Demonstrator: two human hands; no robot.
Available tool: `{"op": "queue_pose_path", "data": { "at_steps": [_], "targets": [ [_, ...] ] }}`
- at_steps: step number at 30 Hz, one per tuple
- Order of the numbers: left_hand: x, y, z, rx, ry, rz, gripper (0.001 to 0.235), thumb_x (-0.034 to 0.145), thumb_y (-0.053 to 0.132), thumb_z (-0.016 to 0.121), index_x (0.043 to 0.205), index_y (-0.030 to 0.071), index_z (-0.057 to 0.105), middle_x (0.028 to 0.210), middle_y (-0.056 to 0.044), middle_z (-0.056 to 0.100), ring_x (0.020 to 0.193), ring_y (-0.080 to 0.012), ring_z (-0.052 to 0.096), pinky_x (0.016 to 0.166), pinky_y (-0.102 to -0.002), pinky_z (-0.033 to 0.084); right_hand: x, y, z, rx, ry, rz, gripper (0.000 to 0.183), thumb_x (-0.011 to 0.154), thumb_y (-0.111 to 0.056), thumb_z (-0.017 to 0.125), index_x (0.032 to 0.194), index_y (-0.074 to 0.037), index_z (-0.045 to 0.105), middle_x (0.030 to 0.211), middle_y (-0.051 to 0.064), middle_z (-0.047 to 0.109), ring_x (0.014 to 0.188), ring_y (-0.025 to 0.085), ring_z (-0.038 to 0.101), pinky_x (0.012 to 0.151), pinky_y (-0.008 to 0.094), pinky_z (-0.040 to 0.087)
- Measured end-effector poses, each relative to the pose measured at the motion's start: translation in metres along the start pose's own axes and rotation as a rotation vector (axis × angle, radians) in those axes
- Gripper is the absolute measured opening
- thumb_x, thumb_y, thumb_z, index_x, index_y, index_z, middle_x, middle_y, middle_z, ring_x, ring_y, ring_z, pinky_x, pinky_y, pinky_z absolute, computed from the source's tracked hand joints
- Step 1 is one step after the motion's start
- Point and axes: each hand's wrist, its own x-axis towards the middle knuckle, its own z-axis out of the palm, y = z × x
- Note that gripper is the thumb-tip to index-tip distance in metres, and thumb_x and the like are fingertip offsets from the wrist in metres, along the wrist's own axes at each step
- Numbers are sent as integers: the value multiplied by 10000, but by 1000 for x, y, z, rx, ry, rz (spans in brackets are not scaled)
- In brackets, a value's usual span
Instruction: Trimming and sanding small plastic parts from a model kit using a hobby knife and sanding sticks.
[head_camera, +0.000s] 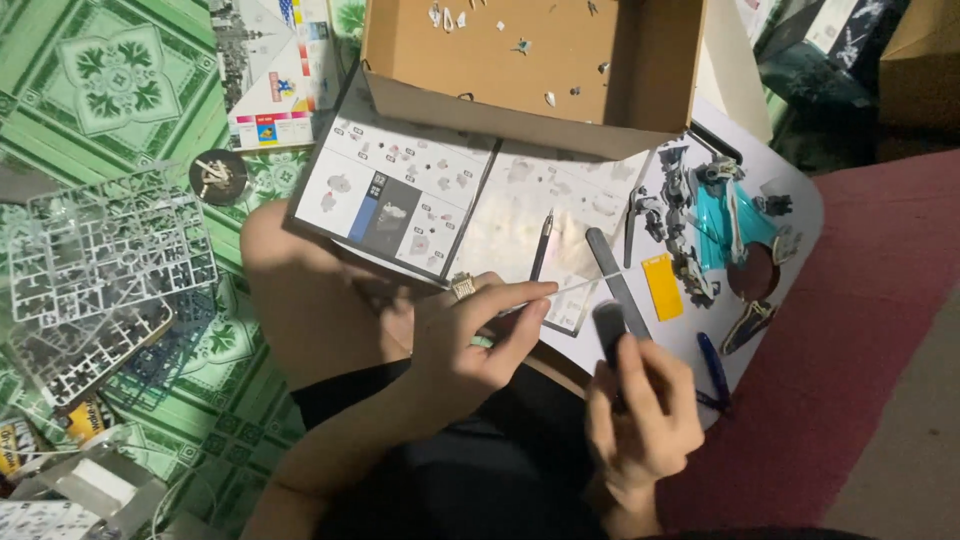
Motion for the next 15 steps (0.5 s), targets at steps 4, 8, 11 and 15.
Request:
{"op": "queue_pose_path", "data": {
  "at_steps": [4, 8, 11, 15],
  "targets": [
    [0, 11, -5, -58, 43, 23, 160, 789, -53, 667, 943, -11, 683, 624, -22, 587, 459, -77, 461, 418, -188, 360, 6, -15, 7, -21, 27, -68, 366, 731, 156, 702, 1084, 71, 660, 1037, 221, 608, 797, 232, 587, 693, 302, 522],
    [-3, 14, -8, -89, 61, 51, 181, 786, -69, 672, 963, -31, 665, 636, -33, 565, 488, -88, 462, 435, -198, 367, 6, -23, 9, -26, 2, -73, 392, 698, 176, 707, 1071, 60, 672, 1021, 204, 606, 810, 239, 589, 715, 313, 517],
    [0, 14, -10, -43, 66, 98, 149, 792, -47, 673, 941, -46, 666, 671, -54, 641, 454, -75, 503, 400, -175, 399, 8, -24, 11, -19, 5, -61, 405, 688, 172, 699, 1075, 53, 674, 1017, 203, 605, 799, 235, 591, 713, 304, 526],
    [0, 13, -9, -34, 54, 124, 210, 782, -78, 684, 985, -32, 658, 628, -21, 573, 455, -65, 446, 393, -184, 349, 10, -25, 9, -27, -28, -42, 436, 682, 131, 691, 1109, 48, 661, 1047, 196, 597, 821, 235, 585, 736, 309, 519]
  ]
}}
